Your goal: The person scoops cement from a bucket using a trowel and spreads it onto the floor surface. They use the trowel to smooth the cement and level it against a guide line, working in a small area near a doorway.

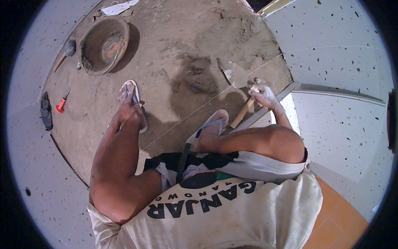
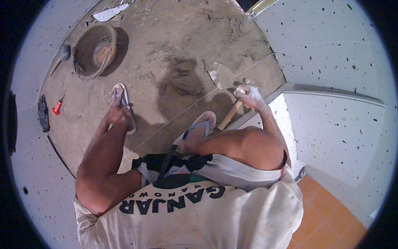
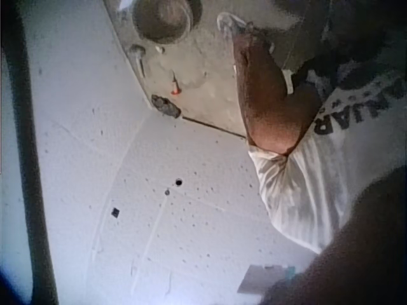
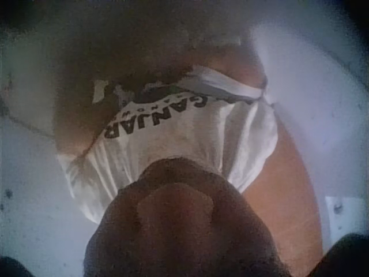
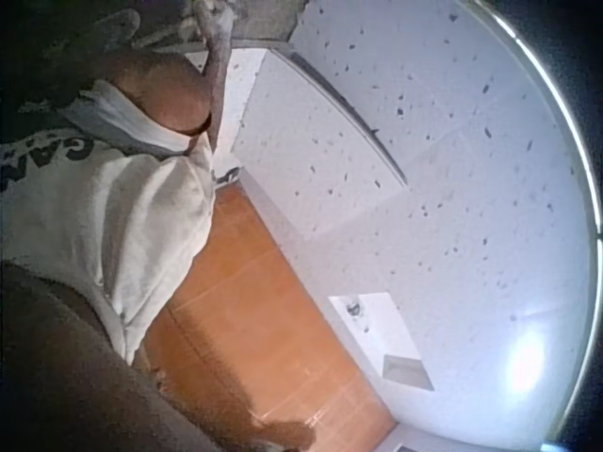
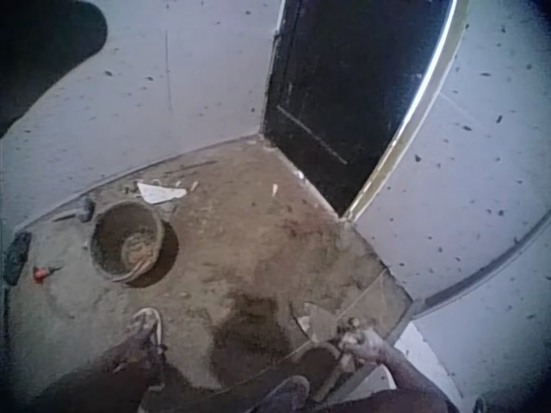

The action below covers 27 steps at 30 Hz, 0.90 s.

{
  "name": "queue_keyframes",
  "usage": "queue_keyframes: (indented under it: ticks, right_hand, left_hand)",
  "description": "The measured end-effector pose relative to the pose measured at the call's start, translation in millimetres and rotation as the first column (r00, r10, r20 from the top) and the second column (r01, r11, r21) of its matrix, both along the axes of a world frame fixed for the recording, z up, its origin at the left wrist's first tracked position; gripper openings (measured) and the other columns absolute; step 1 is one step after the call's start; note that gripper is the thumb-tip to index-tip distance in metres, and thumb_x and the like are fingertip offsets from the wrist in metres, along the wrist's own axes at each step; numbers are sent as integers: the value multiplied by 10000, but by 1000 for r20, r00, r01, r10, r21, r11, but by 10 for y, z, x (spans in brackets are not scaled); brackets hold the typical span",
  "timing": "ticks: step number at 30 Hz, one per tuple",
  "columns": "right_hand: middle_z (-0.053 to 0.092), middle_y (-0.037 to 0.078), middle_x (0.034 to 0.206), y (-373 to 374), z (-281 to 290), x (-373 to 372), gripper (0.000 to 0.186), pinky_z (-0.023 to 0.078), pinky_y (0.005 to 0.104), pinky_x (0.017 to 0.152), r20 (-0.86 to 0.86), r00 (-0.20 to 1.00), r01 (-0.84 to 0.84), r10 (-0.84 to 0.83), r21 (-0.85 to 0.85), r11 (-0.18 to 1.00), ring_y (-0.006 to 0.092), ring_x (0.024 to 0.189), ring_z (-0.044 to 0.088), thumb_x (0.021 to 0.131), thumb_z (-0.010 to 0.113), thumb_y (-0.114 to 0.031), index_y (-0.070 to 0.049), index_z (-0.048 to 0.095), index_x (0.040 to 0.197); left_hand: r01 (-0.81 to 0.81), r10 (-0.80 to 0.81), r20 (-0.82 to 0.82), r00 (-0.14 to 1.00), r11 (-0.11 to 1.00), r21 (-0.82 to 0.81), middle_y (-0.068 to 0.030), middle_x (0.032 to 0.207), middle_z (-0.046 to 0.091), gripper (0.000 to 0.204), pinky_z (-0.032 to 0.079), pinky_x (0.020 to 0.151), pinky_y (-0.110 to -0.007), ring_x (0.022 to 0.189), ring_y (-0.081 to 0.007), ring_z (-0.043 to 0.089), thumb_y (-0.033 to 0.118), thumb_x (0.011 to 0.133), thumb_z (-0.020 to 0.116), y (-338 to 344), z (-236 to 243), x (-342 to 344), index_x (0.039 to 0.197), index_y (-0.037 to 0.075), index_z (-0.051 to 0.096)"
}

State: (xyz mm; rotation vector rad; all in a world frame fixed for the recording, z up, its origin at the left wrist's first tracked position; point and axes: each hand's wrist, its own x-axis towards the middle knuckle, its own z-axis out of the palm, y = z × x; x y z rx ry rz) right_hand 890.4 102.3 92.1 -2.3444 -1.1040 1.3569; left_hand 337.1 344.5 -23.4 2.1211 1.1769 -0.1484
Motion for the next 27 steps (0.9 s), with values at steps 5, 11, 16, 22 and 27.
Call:
queue_keyframes:
  ticks: [5,11,16,22,27]
  right_hand:
    - [630,205,1089,439,103,-280,578,440,449,930,289,928,-274,235,100,957,400,1054,574,818,589,-509,-63,594,1187]
    - [614,187,1131,812,139,-879,540,466,460,890,457,837,-414,302,168,894,371,1028,594,849,568,-464,-83,544,1231]
    - [610,168,1109,870,-62,-1059,436,476,474,850,553,820,-398,145,370,839,375,1002,598,861,578,-391,-109,539,1191]
    - [625,195,1061,640,16,-879,423,466,484,842,426,879,-345,216,253,904,389,997,594,856,580,-404,-101,551,1149]
    - [641,199,1005,361,-65,-997,426,500,486,763,395,883,-379,254,281,881,392,916,622,850,569,-396,-84,542,1139]
  left_hand:
    - [-99,122,119,985,979,-179,-255,1544,-20,924,47,1127,-559,1415,-459,-52,290,774,691,17,-282,-231,1511,199,141]
    - [1,-1,5,1000,1000,28,-240,1548,-23,926,50,1132,-552,1413,-464,-50,306,771,693,3,8,26,1510,201,144]
    - [6,-6,-40,999,1000,13,-237,1549,-29,934,38,1134,-545,1414,-459,-55,300,765,702,-15,91,-9,1508,177,150]
    - [5,-2,-17,1000,981,194,-249,1490,213,720,221,1118,-492,1373,-456,189,233,787,679,-43,227,102,1414,77,361]
    - [189,-206,-7,979,885,426,-167,1225,475,411,403,970,-450,1159,-372,428,188,810,646,279,576,560,1198,95,545]
